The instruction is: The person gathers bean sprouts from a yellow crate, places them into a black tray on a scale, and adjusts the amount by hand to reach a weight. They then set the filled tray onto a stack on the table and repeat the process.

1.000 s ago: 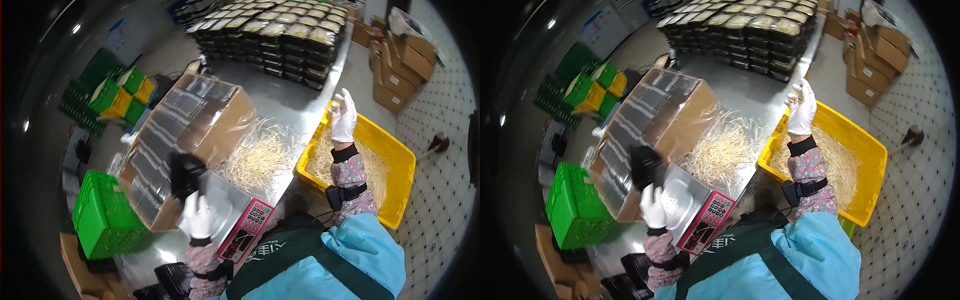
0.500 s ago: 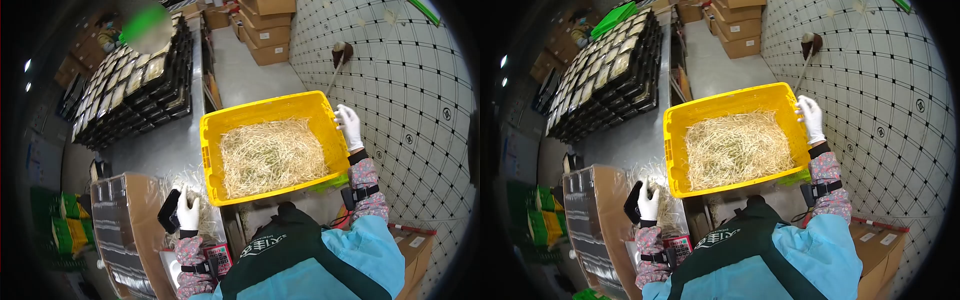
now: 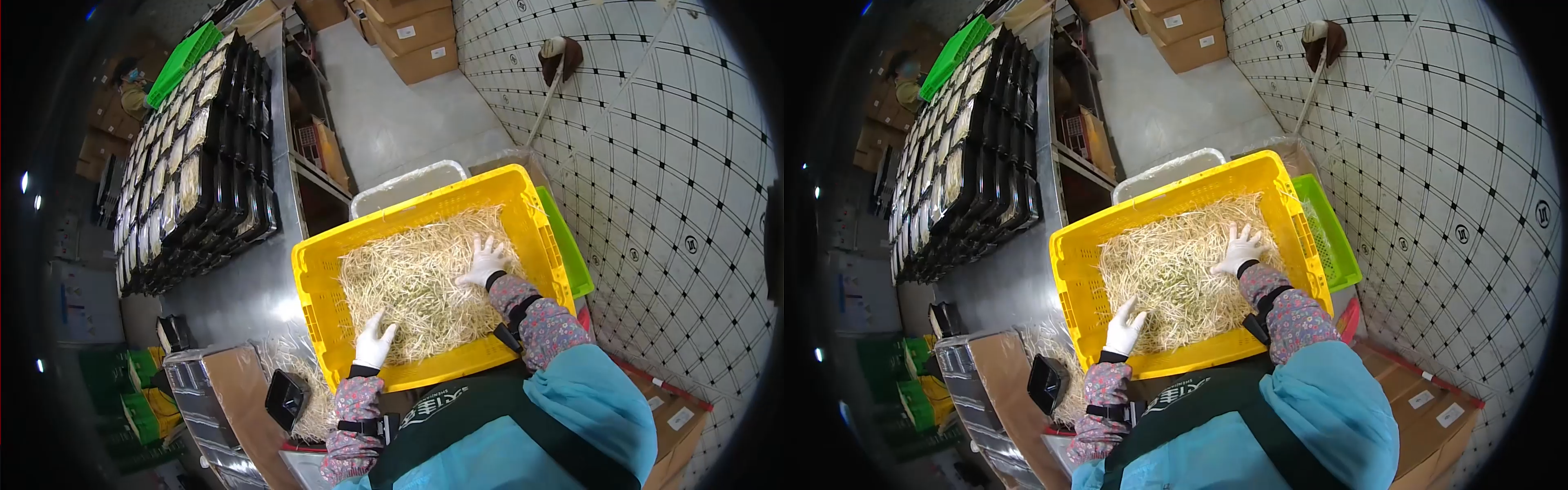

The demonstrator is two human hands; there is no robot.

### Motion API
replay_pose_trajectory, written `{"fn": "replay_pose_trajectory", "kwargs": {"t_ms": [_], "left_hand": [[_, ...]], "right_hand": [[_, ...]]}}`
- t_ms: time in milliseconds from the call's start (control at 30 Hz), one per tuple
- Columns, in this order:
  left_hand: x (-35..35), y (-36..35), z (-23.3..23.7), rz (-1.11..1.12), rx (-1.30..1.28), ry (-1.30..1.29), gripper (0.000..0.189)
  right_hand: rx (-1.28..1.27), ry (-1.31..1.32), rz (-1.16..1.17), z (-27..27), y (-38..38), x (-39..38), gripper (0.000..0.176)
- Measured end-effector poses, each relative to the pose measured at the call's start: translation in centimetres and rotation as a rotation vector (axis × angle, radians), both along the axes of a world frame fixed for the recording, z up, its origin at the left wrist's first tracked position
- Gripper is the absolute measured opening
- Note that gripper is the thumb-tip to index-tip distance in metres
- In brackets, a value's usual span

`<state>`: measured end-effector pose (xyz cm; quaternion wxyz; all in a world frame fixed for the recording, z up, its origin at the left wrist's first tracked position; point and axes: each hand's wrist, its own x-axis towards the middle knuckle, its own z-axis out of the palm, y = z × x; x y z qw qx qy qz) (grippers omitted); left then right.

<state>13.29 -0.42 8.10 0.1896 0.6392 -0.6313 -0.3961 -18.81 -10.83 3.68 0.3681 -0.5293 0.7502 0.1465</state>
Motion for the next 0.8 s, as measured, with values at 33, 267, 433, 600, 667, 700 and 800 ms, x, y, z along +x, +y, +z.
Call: {"fn": "replay_pose_trajectory", "kwargs": {"t_ms": [33,267,433,600,667,700,800], "left_hand": [[1.0,0.5,-0.4,0.056,0.021,0.021,0.055],[5.1,2.7,-1.5,0.349,0.122,0.24,0.043],[4.5,0.9,-0.9,0.32,0.151,0.312,0.041],[5.1,-0.6,-1.7,0.292,0.153,0.477,0.04],[5.3,-1.0,-1.2,0.289,0.188,0.526,0.04],[5.9,-1.0,-2.3,0.255,0.156,0.559,0.04],[4.9,-1.7,-1.1,0.365,0.379,0.736,0.045]], "right_hand": [[-0.008,0.039,-0.033,-1.5,-0.4,-0.4,0.138],[0.03,0.004,-0.153,-1.2,-0.7,-2.7,0.122],[-0.146,-0.065,-0.154,-4.5,0.7,-3.9,0.091],[-0.362,-0.264,-0.276,-2.8,2.0,-7.1,0.059],[-0.42,-0.559,-0.376,-0.9,2.3,-7.9,0.053],[-0.436,-0.663,-0.447,0.1,2.5,-8.0,0.053],[-0.484,-0.9,-0.348,9.3,2.2,-3.8,0.05]]}}
